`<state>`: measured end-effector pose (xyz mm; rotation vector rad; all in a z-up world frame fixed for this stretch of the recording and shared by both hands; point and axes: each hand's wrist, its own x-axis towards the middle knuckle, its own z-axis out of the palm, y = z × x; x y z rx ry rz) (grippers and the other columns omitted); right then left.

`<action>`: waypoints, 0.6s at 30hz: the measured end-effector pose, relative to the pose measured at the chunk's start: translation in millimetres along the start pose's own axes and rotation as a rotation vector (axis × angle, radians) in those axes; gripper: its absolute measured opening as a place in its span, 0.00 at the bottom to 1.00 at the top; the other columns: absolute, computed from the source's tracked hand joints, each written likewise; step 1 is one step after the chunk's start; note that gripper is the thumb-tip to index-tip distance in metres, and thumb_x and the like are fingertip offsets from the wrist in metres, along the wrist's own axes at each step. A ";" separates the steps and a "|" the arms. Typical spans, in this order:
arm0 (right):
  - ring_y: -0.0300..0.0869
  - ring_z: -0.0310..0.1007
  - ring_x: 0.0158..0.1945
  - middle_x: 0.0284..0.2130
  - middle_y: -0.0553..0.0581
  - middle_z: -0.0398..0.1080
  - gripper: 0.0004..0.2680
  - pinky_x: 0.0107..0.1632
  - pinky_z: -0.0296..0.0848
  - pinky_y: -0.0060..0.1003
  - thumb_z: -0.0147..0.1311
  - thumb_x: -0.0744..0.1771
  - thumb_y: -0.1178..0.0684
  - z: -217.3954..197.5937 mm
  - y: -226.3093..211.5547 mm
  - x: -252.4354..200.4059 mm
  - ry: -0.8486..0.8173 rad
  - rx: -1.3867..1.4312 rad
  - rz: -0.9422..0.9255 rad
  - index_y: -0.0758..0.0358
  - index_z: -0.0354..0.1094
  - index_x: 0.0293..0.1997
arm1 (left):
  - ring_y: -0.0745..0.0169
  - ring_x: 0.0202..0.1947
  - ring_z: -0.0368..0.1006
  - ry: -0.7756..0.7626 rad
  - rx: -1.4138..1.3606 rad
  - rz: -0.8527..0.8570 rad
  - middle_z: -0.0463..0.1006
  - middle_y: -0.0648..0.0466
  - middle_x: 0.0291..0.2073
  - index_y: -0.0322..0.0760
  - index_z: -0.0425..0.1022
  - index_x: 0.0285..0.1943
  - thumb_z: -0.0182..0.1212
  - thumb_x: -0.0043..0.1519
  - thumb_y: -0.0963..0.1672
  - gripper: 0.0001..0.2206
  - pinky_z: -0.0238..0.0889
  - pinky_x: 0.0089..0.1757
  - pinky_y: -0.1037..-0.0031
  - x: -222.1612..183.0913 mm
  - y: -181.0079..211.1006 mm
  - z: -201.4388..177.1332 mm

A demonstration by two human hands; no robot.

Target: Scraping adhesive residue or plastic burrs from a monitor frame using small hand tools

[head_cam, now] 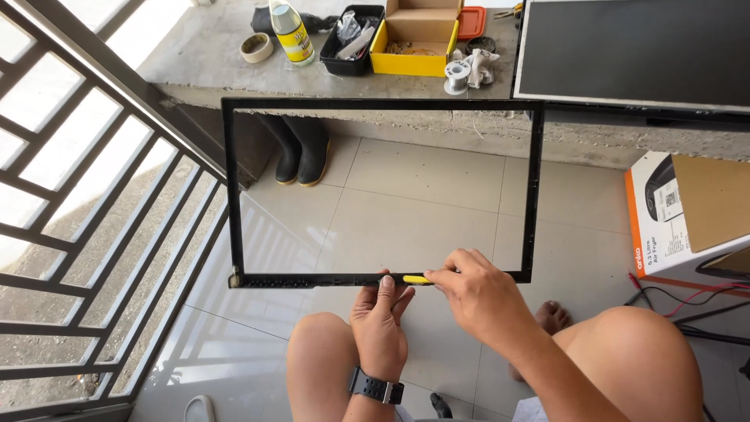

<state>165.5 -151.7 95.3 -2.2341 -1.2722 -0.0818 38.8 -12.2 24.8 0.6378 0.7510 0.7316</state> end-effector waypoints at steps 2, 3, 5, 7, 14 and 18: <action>0.38 0.77 0.36 0.38 0.46 0.74 0.10 0.37 0.79 0.38 0.65 0.68 0.59 4.9 -6.9 0.5 -0.007 0.061 0.004 0.51 0.88 0.51 | 0.51 0.44 0.85 -0.003 0.006 0.008 0.85 0.39 0.45 0.21 0.83 0.64 0.65 0.74 0.39 0.13 0.81 0.51 0.62 -1.2 2.0 0.0; 0.38 0.78 0.33 0.38 0.46 0.75 0.10 0.35 0.80 0.37 0.65 0.68 0.59 7.3 -10.0 1.6 -0.010 0.122 0.002 0.52 0.87 0.52 | 0.49 0.47 0.85 -0.009 0.010 0.021 0.85 0.39 0.45 0.21 0.84 0.63 0.65 0.74 0.38 0.12 0.81 0.52 0.62 -0.9 3.4 0.7; 0.38 0.79 0.32 0.38 0.43 0.77 0.08 0.36 0.79 0.38 0.65 0.68 0.56 -3.0 0.6 -1.5 -0.081 0.111 0.041 0.47 0.88 0.50 | 0.54 0.45 0.83 0.004 0.022 0.022 0.85 0.41 0.44 0.21 0.85 0.64 0.66 0.74 0.38 0.13 0.80 0.50 0.63 -2.1 -0.7 -2.3; 0.39 0.79 0.31 0.37 0.40 0.78 0.07 0.36 0.78 0.39 0.65 0.69 0.53 -11.8 -1.0 0.9 -0.147 0.096 0.068 0.43 0.90 0.48 | 0.58 0.42 0.81 0.014 0.027 0.032 0.85 0.44 0.44 0.22 0.86 0.64 0.67 0.74 0.39 0.13 0.79 0.48 0.64 0.0 1.0 -2.2; 0.39 0.74 0.33 0.36 0.46 0.74 0.09 0.33 0.76 0.39 0.65 0.69 0.57 -10.8 -17.6 2.1 -0.005 0.084 -0.014 0.51 0.87 0.52 | 0.51 0.44 0.85 -0.020 0.001 0.028 0.85 0.40 0.46 0.20 0.83 0.65 0.64 0.74 0.38 0.13 0.82 0.50 0.63 -4.7 5.9 -2.6; 0.40 0.73 0.34 0.36 0.48 0.71 0.08 0.33 0.75 0.39 0.64 0.68 0.59 -5.1 -25.7 4.0 0.023 0.025 -0.057 0.54 0.86 0.51 | 0.52 0.44 0.85 -0.022 0.030 0.034 0.86 0.39 0.46 0.20 0.83 0.64 0.65 0.74 0.38 0.13 0.82 0.50 0.65 -8.7 11.9 3.4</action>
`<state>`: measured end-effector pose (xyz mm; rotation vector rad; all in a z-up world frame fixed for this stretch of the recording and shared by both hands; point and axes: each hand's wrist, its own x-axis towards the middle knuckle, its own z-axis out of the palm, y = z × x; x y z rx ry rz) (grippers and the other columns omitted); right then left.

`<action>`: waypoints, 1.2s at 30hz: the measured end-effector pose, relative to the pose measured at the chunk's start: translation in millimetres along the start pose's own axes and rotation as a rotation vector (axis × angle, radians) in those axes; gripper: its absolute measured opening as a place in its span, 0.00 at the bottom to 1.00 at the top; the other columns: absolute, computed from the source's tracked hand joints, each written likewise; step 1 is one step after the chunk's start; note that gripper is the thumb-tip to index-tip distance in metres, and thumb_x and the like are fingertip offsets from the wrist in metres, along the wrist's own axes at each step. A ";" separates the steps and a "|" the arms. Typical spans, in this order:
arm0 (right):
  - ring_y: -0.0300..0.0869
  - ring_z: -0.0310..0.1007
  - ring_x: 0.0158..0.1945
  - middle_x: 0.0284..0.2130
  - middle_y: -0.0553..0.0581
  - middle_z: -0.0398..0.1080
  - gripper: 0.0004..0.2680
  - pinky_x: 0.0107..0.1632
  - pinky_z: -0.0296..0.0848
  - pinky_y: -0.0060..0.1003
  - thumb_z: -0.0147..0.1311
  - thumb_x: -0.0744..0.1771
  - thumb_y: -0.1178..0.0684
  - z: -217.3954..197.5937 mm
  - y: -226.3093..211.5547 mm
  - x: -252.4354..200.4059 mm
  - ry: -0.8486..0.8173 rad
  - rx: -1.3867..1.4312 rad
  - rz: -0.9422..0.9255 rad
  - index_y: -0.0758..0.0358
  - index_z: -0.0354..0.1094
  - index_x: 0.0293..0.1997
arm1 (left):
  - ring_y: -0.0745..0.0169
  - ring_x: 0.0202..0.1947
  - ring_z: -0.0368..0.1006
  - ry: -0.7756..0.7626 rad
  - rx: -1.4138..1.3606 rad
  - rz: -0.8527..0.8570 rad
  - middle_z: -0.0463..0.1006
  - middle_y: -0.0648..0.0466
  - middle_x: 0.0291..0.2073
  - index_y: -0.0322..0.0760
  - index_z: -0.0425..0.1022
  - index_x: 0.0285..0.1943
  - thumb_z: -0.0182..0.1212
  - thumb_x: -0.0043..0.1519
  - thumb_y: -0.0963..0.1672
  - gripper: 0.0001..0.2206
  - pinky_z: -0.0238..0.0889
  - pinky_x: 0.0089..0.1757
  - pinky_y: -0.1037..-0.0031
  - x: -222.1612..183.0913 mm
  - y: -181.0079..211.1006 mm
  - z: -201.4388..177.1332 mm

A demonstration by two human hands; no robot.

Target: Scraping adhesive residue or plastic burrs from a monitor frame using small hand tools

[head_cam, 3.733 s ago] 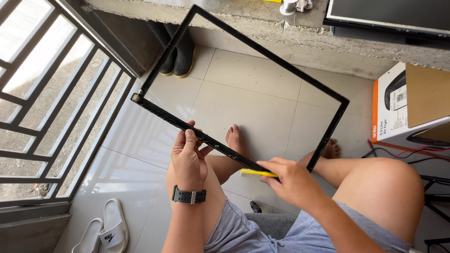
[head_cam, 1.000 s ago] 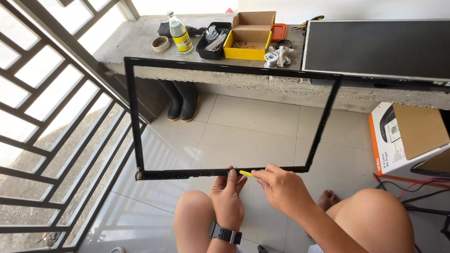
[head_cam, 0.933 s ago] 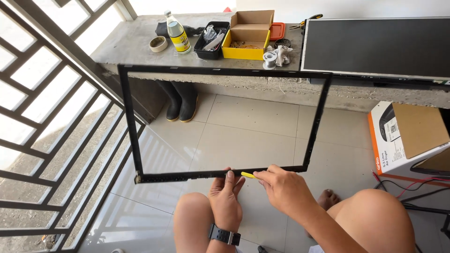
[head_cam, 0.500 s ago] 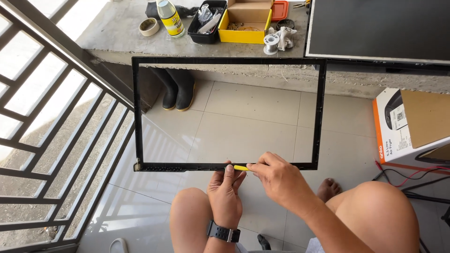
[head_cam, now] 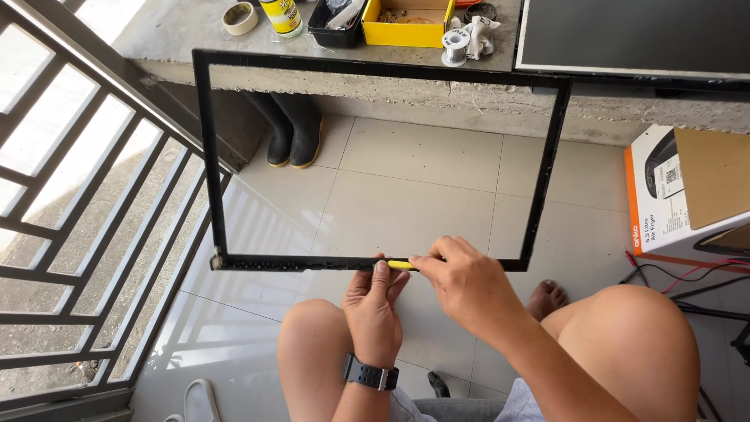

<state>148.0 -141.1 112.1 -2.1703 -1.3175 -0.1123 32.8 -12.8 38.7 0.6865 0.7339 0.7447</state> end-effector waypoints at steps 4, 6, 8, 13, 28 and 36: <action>0.39 0.77 0.36 0.36 0.45 0.75 0.08 0.38 0.79 0.39 0.62 0.70 0.52 -6.7 19.4 -7.6 -0.189 0.030 0.087 0.44 0.89 0.51 | 0.59 0.42 0.84 0.013 -0.044 0.053 0.87 0.43 0.45 0.23 0.85 0.64 0.66 0.74 0.38 0.12 0.78 0.46 0.69 12.6 -4.8 -20.0; 0.40 0.78 0.31 0.35 0.44 0.77 0.09 0.35 0.77 0.40 0.67 0.67 0.56 -20.3 21.1 -13.1 -0.042 0.046 0.096 0.46 0.90 0.48 | 0.54 0.39 0.84 0.041 -0.065 0.091 0.85 0.42 0.44 0.20 0.83 0.64 0.66 0.74 0.38 0.13 0.83 0.48 0.66 13.6 0.1 -21.0; 0.38 0.74 0.29 0.35 0.47 0.76 0.09 0.32 0.75 0.37 0.68 0.67 0.60 -14.9 7.8 -9.4 0.074 0.075 0.053 0.51 0.89 0.50 | 0.53 0.39 0.84 0.049 -0.059 0.077 0.86 0.41 0.45 0.20 0.83 0.64 0.66 0.74 0.38 0.13 0.83 0.49 0.66 11.1 1.7 -17.4; 0.38 0.75 0.32 0.37 0.45 0.73 0.10 0.33 0.77 0.39 0.66 0.67 0.60 -0.6 3.6 -12.0 0.027 0.058 0.057 0.51 0.88 0.50 | 0.57 0.39 0.84 0.041 -0.039 0.084 0.86 0.40 0.44 0.20 0.83 0.64 0.66 0.74 0.38 0.13 0.81 0.49 0.68 8.7 -2.4 -19.2; 0.38 0.75 0.31 0.35 0.45 0.73 0.09 0.36 0.77 0.39 0.62 0.70 0.53 -7.8 9.5 -12.4 -0.172 0.044 0.069 0.46 0.88 0.53 | 0.57 0.39 0.82 0.078 -0.002 0.104 0.86 0.43 0.43 0.20 0.85 0.62 0.66 0.74 0.37 0.11 0.80 0.48 0.68 8.4 4.0 -20.7; 0.38 0.78 0.31 0.37 0.46 0.78 0.09 0.34 0.79 0.37 0.68 0.66 0.61 7.1 6.1 -12.6 0.055 0.166 0.076 0.52 0.89 0.48 | 0.58 0.39 0.83 0.055 -0.031 0.133 0.87 0.41 0.43 0.22 0.84 0.62 0.67 0.74 0.38 0.11 0.80 0.47 0.70 7.5 4.7 -18.0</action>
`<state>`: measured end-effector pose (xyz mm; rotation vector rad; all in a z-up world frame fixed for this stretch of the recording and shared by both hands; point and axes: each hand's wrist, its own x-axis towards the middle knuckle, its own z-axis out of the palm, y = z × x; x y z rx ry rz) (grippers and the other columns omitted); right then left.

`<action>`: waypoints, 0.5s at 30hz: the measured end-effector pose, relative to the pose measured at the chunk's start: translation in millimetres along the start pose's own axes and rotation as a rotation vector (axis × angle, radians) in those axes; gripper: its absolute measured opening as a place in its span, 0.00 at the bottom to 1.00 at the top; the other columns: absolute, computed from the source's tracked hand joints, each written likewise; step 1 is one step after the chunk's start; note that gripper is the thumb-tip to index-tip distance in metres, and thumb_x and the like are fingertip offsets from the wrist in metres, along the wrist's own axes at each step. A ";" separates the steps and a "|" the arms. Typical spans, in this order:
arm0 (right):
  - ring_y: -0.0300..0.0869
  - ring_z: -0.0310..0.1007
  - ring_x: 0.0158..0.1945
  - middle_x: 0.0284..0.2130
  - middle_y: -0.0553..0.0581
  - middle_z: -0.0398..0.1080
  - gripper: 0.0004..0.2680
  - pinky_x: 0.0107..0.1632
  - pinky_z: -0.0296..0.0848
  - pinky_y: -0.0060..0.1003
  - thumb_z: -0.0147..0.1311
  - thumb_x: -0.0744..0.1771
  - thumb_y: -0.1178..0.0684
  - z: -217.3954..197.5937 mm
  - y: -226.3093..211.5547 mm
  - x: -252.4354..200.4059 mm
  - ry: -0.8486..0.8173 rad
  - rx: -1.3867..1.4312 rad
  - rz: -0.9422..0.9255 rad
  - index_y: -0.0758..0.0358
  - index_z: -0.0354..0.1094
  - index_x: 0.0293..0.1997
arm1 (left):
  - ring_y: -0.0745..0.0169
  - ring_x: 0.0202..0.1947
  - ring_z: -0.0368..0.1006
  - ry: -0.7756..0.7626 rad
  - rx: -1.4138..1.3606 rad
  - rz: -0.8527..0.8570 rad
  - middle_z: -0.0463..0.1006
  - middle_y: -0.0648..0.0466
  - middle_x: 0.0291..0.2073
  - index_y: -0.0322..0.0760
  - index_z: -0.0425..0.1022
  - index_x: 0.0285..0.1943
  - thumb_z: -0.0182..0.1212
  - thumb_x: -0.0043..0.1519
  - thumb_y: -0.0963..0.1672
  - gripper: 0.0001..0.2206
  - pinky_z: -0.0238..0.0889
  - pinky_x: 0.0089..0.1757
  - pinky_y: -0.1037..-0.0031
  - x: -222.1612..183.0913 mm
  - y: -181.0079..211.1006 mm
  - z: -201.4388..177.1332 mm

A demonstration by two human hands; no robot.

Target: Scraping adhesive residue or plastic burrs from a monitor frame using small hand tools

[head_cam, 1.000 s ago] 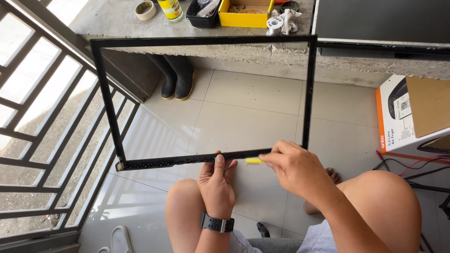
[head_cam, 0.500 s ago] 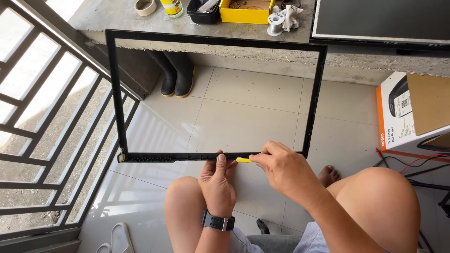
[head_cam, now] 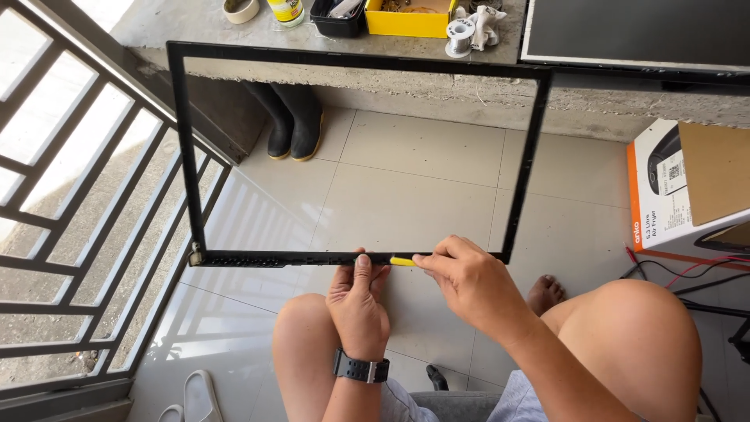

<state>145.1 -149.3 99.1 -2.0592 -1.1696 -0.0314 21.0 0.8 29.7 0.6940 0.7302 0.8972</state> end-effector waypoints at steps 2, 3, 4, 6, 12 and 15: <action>0.38 0.77 0.32 0.36 0.45 0.77 0.09 0.34 0.78 0.37 0.68 0.67 0.60 -7.2 5.5 1.9 -0.024 -0.064 0.014 0.50 0.89 0.48 | 0.56 0.39 0.83 0.017 -0.011 -0.011 0.87 0.41 0.44 0.21 0.84 0.62 0.67 0.74 0.38 0.11 0.81 0.48 0.69 2.0 0.1 -1.3; 0.37 0.76 0.33 0.35 0.44 0.76 0.08 0.34 0.77 0.38 0.68 0.67 0.58 -10.7 8.0 3.4 -0.051 -0.126 0.026 0.47 0.90 0.48 | 0.54 0.40 0.83 0.038 -0.022 -0.020 0.86 0.40 0.45 0.20 0.84 0.62 0.67 0.74 0.38 0.12 0.81 0.48 0.68 2.7 0.3 -2.3; 0.37 0.76 0.33 0.35 0.44 0.76 0.08 0.34 0.77 0.38 0.68 0.67 0.58 -7.0 2.5 3.6 -0.052 -0.124 0.023 0.47 0.90 0.48 | 0.54 0.40 0.83 0.041 -0.022 -0.017 0.86 0.40 0.45 0.20 0.84 0.62 0.67 0.74 0.38 0.12 0.81 0.48 0.68 3.3 -0.5 -3.8; 0.38 0.75 0.29 0.36 0.47 0.77 0.09 0.33 0.79 0.37 0.68 0.66 0.61 -1.9 -6.3 3.7 0.024 -0.073 -0.050 0.54 0.88 0.48 | 0.56 0.39 0.84 0.026 -0.014 -0.018 0.88 0.41 0.43 0.23 0.84 0.61 0.66 0.75 0.39 0.11 0.80 0.48 0.68 5.4 -4.6 -3.8; 0.39 0.81 0.42 0.39 0.39 0.79 0.07 0.46 0.81 0.41 0.62 0.70 0.49 -31.3 41.8 -6.7 -0.267 -0.324 0.197 0.40 0.88 0.47 | 0.57 0.42 0.81 0.093 -0.019 0.008 0.85 0.45 0.45 0.24 0.85 0.61 0.67 0.74 0.39 0.10 0.81 0.49 0.64 6.9 12.8 -8.6; 0.40 0.81 0.35 0.41 0.38 0.79 0.05 0.43 0.81 0.41 0.67 0.68 0.49 -45.2 36.5 -10.6 -0.164 -0.205 0.264 0.44 0.89 0.45 | 0.55 0.42 0.82 0.095 -0.021 0.013 0.85 0.45 0.46 0.25 0.84 0.61 0.66 0.75 0.39 0.09 0.81 0.48 0.65 10.7 14.7 -9.5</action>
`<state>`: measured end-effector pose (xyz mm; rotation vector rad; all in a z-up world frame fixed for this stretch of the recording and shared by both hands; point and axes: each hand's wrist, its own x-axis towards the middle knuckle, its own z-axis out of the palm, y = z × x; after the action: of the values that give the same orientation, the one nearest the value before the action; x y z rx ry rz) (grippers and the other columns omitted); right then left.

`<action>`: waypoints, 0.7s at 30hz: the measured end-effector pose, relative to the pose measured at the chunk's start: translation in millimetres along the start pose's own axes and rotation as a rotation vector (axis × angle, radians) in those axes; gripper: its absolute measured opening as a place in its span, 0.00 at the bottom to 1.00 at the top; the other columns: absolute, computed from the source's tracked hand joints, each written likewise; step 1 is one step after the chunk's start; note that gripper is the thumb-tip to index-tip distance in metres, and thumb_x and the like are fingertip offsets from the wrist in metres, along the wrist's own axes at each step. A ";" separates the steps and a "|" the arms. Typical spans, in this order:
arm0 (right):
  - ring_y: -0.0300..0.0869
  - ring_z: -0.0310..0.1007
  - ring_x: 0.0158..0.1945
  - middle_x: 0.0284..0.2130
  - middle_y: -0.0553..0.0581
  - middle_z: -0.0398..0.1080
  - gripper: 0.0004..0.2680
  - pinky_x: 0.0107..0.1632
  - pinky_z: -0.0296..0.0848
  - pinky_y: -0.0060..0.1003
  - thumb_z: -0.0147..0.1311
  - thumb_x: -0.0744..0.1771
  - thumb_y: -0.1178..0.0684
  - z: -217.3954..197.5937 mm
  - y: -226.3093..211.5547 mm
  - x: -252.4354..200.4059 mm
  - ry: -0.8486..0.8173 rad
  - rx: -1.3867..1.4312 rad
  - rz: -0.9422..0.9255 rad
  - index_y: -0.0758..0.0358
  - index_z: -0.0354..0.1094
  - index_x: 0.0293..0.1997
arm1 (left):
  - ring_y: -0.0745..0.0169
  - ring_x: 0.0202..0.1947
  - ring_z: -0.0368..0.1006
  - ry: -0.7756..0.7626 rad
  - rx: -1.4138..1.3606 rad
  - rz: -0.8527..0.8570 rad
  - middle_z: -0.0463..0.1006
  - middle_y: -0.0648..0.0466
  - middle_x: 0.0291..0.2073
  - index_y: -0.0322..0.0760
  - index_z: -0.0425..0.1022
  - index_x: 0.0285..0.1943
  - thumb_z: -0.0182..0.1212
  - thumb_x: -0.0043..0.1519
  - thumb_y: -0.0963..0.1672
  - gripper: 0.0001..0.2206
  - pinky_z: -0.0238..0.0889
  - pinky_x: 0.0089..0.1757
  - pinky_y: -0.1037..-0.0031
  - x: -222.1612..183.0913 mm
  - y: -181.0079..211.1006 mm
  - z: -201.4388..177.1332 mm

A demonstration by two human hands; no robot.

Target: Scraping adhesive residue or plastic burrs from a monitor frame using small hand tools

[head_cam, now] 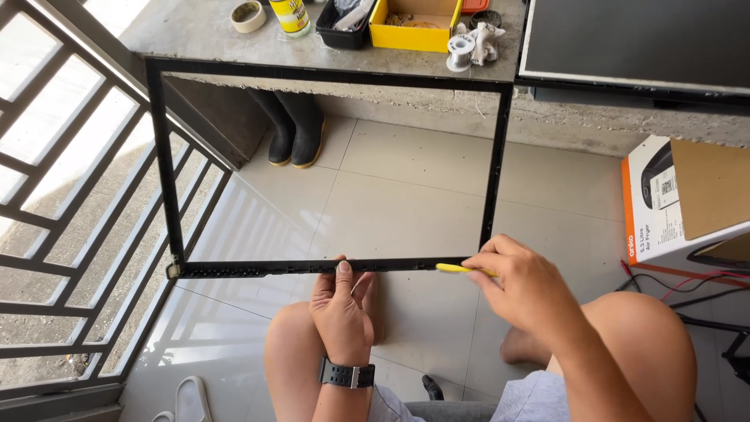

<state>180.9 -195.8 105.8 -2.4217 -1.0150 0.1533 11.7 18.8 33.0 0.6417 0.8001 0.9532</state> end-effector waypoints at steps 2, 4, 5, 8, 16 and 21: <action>0.37 0.78 0.29 0.47 0.41 0.81 0.11 0.38 0.82 0.35 0.71 0.66 0.46 15.4 -7.5 0.7 0.039 0.025 -0.106 0.45 0.87 0.53 | 0.57 0.41 0.81 -0.007 0.001 -0.007 0.85 0.45 0.46 0.24 0.84 0.62 0.66 0.75 0.39 0.10 0.81 0.47 0.67 -0.7 -4.9 -0.9; 0.33 0.74 0.23 0.54 0.44 0.82 0.19 0.33 0.83 0.29 0.75 0.64 0.43 30.0 -13.8 1.1 0.080 0.051 -0.214 0.47 0.84 0.62 | 0.58 0.41 0.81 -0.017 0.001 -0.012 0.84 0.45 0.46 0.23 0.85 0.62 0.65 0.75 0.39 0.11 0.80 0.45 0.68 -0.2 -7.4 -4.0; 0.34 0.79 0.35 0.52 0.43 0.83 0.16 0.39 0.84 0.32 0.73 0.65 0.48 36.7 -16.7 1.3 0.046 0.026 -0.240 0.49 0.85 0.60 | 0.58 0.41 0.81 -0.044 0.000 -0.008 0.84 0.46 0.44 0.25 0.85 0.62 0.65 0.76 0.39 0.10 0.78 0.46 0.67 1.1 -7.3 -6.5; 0.37 0.81 0.43 0.46 0.45 0.83 0.16 0.42 0.83 0.35 0.70 0.65 0.55 43.2 -21.5 2.0 0.037 0.041 -0.319 0.52 0.84 0.62 | 0.59 0.41 0.81 -0.103 -0.028 0.009 0.84 0.47 0.43 0.26 0.84 0.61 0.64 0.76 0.39 0.09 0.77 0.47 0.66 -0.3 -0.3 -4.1; 0.37 0.78 0.37 0.39 0.44 0.87 0.17 0.42 0.79 0.34 0.72 0.66 0.53 51.3 -21.6 -3.0 -0.170 0.263 -0.271 0.47 0.86 0.63 | 0.56 0.38 0.81 -0.162 -0.113 0.009 0.82 0.47 0.40 0.25 0.81 0.64 0.64 0.76 0.41 0.12 0.83 0.47 0.62 2.9 12.8 -0.4; 0.39 0.76 0.37 0.36 0.47 0.84 0.16 0.40 0.79 0.35 0.72 0.63 0.59 52.1 -34.6 -7.6 0.091 0.327 -0.320 0.57 0.86 0.58 | 0.55 0.45 0.81 -0.240 -0.027 -0.079 0.85 0.43 0.48 0.23 0.82 0.67 0.62 0.77 0.41 0.15 0.81 0.52 0.63 3.9 7.2 7.7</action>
<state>138.4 -159.3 77.1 -1.9312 -1.2147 0.0885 16.0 24.4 41.7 0.6819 0.5938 0.7961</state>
